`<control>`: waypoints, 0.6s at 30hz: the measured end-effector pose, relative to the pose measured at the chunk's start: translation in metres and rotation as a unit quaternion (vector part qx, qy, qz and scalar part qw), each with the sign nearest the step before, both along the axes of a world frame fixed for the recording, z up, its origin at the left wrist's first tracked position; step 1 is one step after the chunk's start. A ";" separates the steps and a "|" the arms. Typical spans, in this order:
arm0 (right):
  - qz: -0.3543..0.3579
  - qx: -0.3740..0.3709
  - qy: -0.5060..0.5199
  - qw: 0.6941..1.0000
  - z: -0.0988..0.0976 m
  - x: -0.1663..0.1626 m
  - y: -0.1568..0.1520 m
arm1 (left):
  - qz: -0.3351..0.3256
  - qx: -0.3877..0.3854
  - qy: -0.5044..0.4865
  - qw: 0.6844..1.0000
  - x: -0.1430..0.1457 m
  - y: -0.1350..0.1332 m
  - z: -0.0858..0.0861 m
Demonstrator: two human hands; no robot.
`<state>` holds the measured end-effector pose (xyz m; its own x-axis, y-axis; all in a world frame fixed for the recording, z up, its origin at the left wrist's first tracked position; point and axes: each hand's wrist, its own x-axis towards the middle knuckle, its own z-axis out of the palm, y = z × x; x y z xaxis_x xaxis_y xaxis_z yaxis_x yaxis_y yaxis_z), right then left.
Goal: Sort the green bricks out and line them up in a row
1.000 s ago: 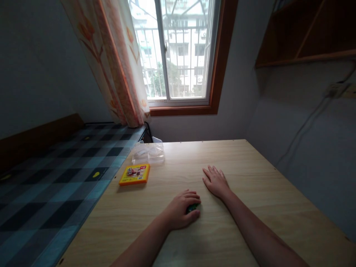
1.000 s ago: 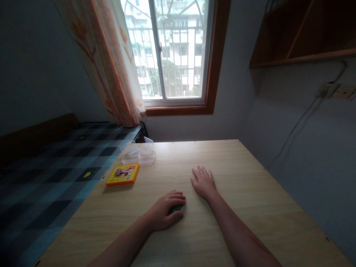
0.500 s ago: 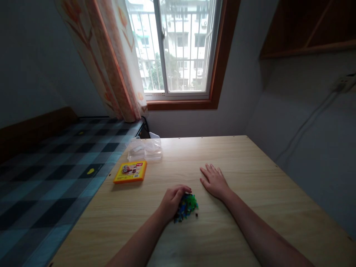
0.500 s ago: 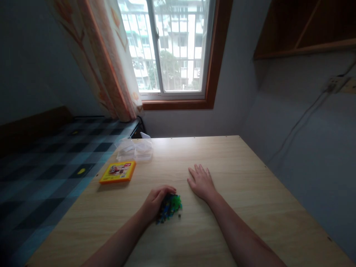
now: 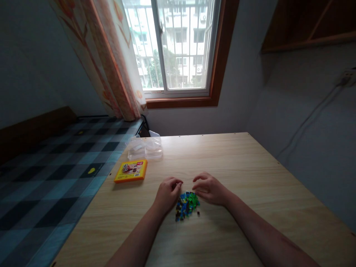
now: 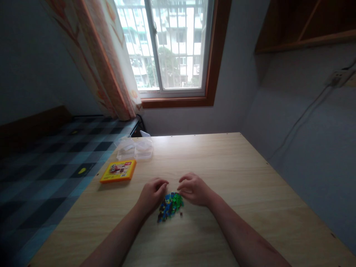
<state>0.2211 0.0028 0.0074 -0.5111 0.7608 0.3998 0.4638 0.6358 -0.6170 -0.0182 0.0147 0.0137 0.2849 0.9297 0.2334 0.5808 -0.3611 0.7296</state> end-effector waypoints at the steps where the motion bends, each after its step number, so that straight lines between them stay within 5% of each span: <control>1: 0.012 0.002 -0.007 1.000 0.001 -0.001 -0.002 | -0.008 0.010 0.015 1.000 0.000 0.000 -0.001; 18: 0.042 0.005 -0.039 0.998 0.000 -0.004 -0.002 | -0.078 0.041 0.097 0.991 -0.001 -0.002 -0.008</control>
<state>0.2169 0.0004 0.0070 -0.6031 0.7102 0.3631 0.4546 0.6801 -0.5752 -0.0195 0.0126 0.0055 0.4699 0.8512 0.2337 0.6400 -0.5109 0.5739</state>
